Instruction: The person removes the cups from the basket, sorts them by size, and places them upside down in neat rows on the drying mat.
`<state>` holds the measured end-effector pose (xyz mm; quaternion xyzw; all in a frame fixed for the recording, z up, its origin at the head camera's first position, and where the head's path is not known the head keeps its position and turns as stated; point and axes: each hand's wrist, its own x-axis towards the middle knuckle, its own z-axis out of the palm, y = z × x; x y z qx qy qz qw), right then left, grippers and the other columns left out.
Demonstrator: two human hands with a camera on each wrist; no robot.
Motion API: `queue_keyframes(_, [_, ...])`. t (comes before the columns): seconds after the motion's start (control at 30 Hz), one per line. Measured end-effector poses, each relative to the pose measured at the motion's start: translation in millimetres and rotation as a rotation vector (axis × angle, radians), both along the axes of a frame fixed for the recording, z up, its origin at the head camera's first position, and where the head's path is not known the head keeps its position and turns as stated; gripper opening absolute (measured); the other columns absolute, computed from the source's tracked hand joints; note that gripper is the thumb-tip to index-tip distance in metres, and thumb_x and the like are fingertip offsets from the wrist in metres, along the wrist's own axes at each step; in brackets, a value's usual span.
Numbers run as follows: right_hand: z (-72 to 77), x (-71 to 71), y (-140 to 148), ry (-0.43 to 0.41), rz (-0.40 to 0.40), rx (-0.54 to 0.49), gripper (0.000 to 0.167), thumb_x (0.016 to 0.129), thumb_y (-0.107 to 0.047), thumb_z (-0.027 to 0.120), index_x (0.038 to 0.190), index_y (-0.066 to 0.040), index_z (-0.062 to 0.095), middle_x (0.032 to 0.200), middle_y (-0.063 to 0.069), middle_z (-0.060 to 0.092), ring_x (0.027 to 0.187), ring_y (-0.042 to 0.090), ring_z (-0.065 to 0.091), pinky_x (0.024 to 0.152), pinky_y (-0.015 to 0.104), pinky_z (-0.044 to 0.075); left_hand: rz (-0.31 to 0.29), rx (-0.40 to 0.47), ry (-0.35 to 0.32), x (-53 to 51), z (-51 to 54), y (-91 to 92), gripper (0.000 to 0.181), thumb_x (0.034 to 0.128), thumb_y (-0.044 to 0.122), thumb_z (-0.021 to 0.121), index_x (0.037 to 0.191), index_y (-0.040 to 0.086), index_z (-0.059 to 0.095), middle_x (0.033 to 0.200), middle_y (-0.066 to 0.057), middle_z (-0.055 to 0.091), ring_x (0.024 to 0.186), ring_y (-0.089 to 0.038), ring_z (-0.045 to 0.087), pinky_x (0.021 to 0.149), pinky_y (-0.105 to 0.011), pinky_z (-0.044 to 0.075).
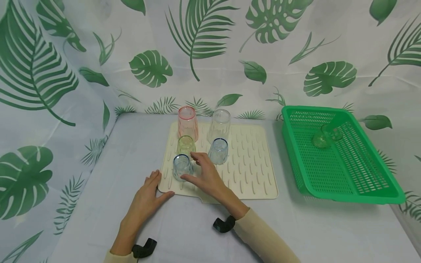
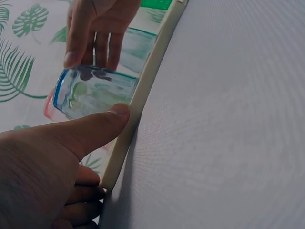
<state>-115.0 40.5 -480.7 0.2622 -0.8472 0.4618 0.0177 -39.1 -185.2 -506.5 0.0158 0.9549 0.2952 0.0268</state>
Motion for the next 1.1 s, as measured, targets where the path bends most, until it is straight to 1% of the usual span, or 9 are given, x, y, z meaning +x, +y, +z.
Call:
queue_keyframes(0.13, [5.1,0.0,6,0.03,-0.008,-0.001,0.075,0.081,-0.027,0.085,0.142,-0.001,0.049,0.135,0.014,0.054,0.126,0.028,0.056,0.106,0.042,0.052,-0.002,-0.003,0.005,-0.2,0.0,-0.4,0.091,0.0882,0.048,0.074,0.152,-0.004,0.036,0.16,-0.025,0.033,0.149,-0.044,0.029,0.12,-0.06,0.029])
queue_keyframes(0.3, [16.1,-0.9,14,0.056,-0.011,-0.013,0.072,0.082,-0.025,0.084,0.141,-0.004,0.05,0.137,0.016,0.054,0.127,0.027,0.055,0.108,0.04,0.051,0.0,-0.005,0.007,-0.1,0.3,-0.5,0.09,0.0882,0.047,0.074,0.152,-0.004,0.036,0.159,-0.026,0.033,0.148,-0.045,0.029,0.12,-0.06,0.029])
queue_keyframes(0.43, [26.0,-1.9,22,0.074,-0.018,-0.014,0.071,0.083,-0.025,0.084,0.141,-0.004,0.05,0.139,0.016,0.055,0.129,0.028,0.055,0.11,0.04,0.05,-0.001,-0.005,0.016,0.4,-0.3,-0.3,0.09,0.0881,0.046,0.074,0.152,-0.004,0.036,0.159,-0.026,0.033,0.148,-0.044,0.03,0.12,-0.059,0.029])
queue_keyframes(0.63, [44.8,-2.7,38,0.135,-0.06,0.006,0.071,0.083,-0.026,0.083,0.141,-0.004,0.05,0.137,0.015,0.056,0.128,0.028,0.057,0.108,0.042,0.051,0.001,-0.003,0.023,-0.1,-2.2,-0.1,0.09,0.0883,0.047,0.074,0.152,-0.004,0.037,0.159,-0.025,0.033,0.149,-0.044,0.03,0.121,-0.058,0.028])
queue_keyframes(0.9, [72.7,-8.7,64,0.158,-0.14,0.02,0.072,0.083,-0.025,0.083,0.144,-0.005,0.049,0.139,0.013,0.056,0.128,0.028,0.056,0.109,0.046,0.051,0.0,-0.003,0.035,0.2,-2.4,0.0,0.089,0.0877,0.046,0.075,0.151,-0.005,0.038,0.159,-0.025,0.034,0.149,-0.044,0.03,0.122,-0.057,0.028])
queue_keyframes(1.1, [90.8,-17.1,82,0.241,-0.161,0.013,0.07,0.082,-0.019,0.083,0.141,-0.001,0.05,0.137,0.017,0.056,0.128,0.031,0.056,0.11,0.047,0.049,0.0,-0.002,0.04,0.4,-2.4,0.0,0.089,0.0876,0.045,0.075,0.151,-0.005,0.038,0.159,-0.026,0.034,0.149,-0.043,0.03,0.122,-0.057,0.028])
